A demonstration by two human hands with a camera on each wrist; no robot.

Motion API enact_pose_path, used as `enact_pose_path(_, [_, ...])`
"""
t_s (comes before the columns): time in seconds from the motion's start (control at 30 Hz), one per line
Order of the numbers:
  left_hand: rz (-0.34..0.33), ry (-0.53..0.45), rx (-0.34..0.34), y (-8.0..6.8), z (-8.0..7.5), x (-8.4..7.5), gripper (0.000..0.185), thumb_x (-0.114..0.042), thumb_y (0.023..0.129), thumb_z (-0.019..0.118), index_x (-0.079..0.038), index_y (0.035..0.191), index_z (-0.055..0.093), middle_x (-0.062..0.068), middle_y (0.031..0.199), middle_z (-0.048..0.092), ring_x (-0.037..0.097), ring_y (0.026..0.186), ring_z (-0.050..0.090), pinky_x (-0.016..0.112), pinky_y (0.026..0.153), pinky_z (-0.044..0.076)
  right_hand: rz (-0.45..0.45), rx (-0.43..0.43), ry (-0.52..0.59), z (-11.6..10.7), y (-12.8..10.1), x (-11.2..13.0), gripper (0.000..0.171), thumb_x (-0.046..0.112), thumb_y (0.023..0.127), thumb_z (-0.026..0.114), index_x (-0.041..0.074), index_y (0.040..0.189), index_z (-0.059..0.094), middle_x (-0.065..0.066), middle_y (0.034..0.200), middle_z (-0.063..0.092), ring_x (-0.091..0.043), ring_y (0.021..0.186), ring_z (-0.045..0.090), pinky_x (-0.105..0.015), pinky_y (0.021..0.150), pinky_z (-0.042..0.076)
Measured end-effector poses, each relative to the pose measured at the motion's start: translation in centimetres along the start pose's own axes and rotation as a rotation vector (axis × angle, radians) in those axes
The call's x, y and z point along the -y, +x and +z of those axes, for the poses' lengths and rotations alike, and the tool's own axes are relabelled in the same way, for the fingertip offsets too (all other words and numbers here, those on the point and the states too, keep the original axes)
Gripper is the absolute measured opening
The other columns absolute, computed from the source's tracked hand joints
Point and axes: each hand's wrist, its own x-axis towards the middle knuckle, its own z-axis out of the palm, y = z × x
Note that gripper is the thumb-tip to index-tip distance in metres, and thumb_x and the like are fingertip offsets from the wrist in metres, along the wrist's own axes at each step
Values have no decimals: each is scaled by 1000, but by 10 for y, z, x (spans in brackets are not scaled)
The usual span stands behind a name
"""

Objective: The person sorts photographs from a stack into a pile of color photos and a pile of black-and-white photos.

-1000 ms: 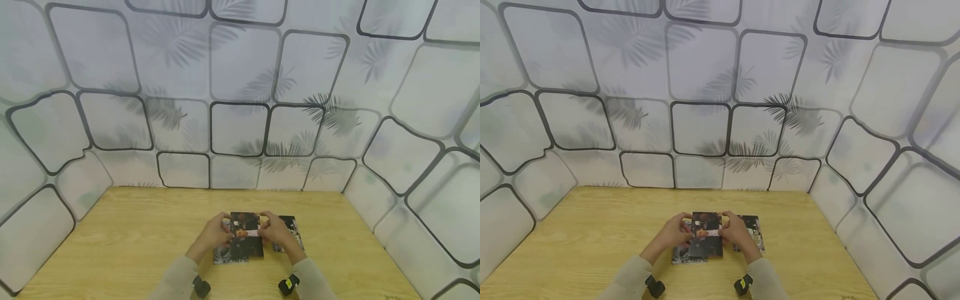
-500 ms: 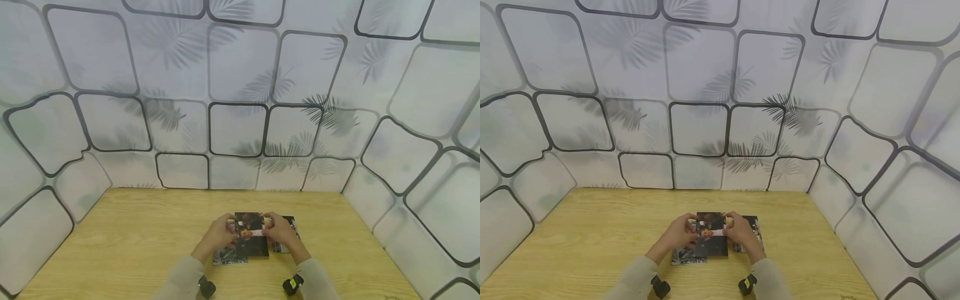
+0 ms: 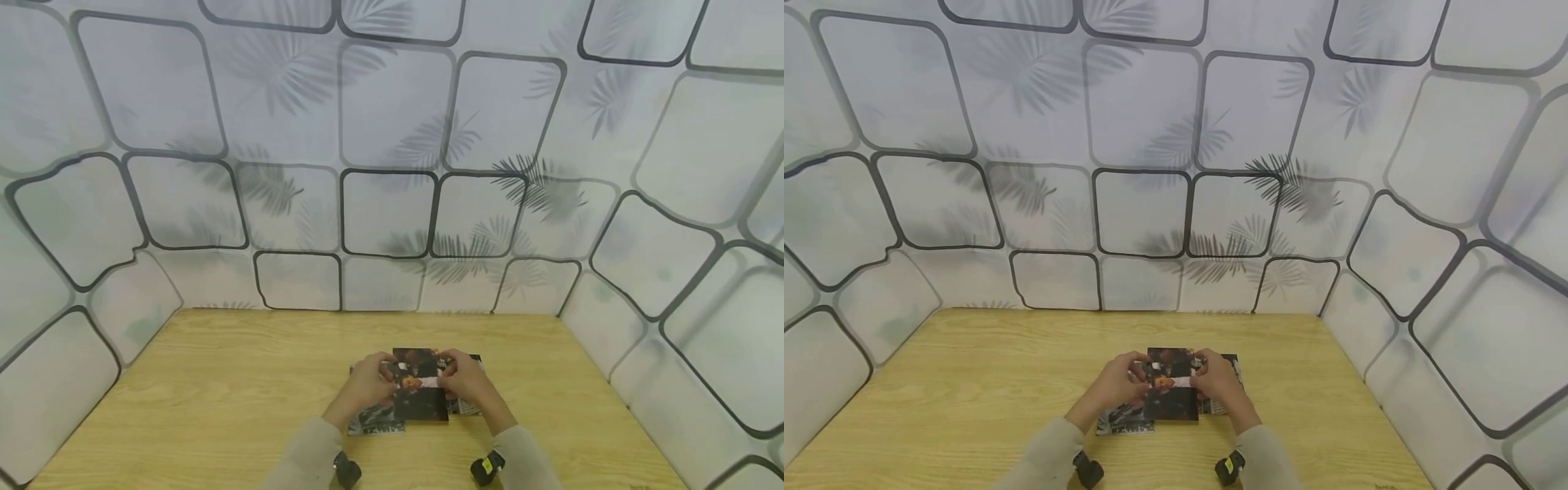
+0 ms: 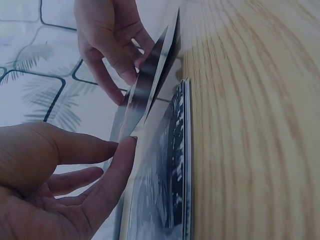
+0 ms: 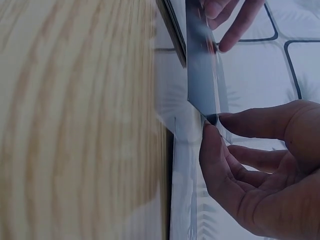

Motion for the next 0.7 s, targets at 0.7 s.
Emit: enact_pose_path(0.7, [9,49,-8,16,26,-16,52,10,84,69,8,135,57,17,99,65,18,72,68,28,57,62,43,-13,-17,-27,-5,-11,56,-2,90,69,-5,143,51,-16,96,62,-22,68,65,-34,61,64])
